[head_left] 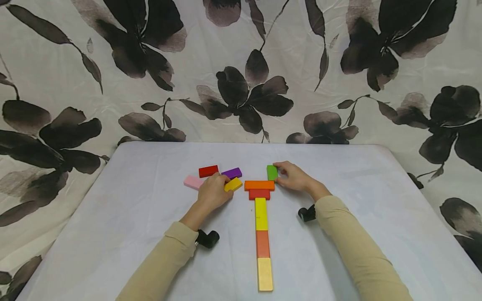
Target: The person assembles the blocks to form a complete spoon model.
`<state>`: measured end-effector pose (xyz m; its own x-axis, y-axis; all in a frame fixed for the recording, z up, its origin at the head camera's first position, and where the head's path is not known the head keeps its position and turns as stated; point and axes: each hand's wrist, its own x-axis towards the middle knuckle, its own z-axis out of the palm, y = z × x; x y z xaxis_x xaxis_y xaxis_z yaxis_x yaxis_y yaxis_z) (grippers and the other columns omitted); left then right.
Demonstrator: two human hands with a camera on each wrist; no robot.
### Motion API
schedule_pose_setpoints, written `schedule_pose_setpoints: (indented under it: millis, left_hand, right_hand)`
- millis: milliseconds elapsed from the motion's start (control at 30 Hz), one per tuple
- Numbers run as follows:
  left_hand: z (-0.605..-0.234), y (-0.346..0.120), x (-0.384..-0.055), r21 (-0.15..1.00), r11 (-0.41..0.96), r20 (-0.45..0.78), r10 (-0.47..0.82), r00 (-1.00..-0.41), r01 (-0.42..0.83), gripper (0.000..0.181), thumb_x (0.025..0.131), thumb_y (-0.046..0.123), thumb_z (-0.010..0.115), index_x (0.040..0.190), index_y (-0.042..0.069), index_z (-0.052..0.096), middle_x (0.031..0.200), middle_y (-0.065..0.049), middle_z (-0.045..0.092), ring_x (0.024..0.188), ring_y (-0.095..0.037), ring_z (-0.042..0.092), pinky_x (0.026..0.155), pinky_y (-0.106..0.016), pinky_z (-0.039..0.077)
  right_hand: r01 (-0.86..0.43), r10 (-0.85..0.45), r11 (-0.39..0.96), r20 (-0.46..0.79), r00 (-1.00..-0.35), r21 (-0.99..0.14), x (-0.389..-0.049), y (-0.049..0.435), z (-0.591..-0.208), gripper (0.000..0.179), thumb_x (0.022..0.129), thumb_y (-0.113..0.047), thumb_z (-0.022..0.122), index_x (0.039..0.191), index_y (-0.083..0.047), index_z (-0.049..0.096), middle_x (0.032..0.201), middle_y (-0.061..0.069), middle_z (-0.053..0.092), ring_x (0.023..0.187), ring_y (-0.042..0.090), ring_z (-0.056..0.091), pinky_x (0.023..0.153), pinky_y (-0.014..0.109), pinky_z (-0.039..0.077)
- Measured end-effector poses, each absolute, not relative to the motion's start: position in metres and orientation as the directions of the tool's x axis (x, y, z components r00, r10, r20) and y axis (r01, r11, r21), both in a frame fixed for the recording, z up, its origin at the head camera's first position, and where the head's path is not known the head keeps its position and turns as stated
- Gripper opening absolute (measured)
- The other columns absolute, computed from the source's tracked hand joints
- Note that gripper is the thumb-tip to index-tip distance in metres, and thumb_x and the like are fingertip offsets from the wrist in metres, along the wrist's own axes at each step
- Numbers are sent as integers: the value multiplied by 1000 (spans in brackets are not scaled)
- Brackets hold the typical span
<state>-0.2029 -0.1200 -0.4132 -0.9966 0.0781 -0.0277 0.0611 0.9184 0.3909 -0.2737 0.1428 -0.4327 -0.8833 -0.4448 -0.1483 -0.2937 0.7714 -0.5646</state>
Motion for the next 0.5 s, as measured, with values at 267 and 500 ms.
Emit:
schedule_pose_setpoints:
  millis: [267, 500]
  left_hand:
    - [-411, -116, -204, 401, 914, 17, 55, -998, 57, 41, 75, 23, 75, 110, 4, 65, 95, -11, 59, 81, -21, 55, 77, -36, 53]
    - [-403, -109, -211, 425, 904, 42, 28, -999, 43, 42, 77, 29, 73, 111, 6, 65, 93, -8, 57, 78, -19, 53, 70, -31, 52]
  right_hand:
    - [-287, -443, 770, -153, -883, -570, -274, 141, -433, 60, 89, -22, 60, 141, -10, 34, 137, 12, 42, 115, 27, 46, 101, 41, 39]
    - [-297, -448, 769, -146, -882, -566, -275, 143, -433, 59, 89, -22, 59, 141, -10, 35, 137, 13, 42, 115, 28, 46, 101, 42, 39]
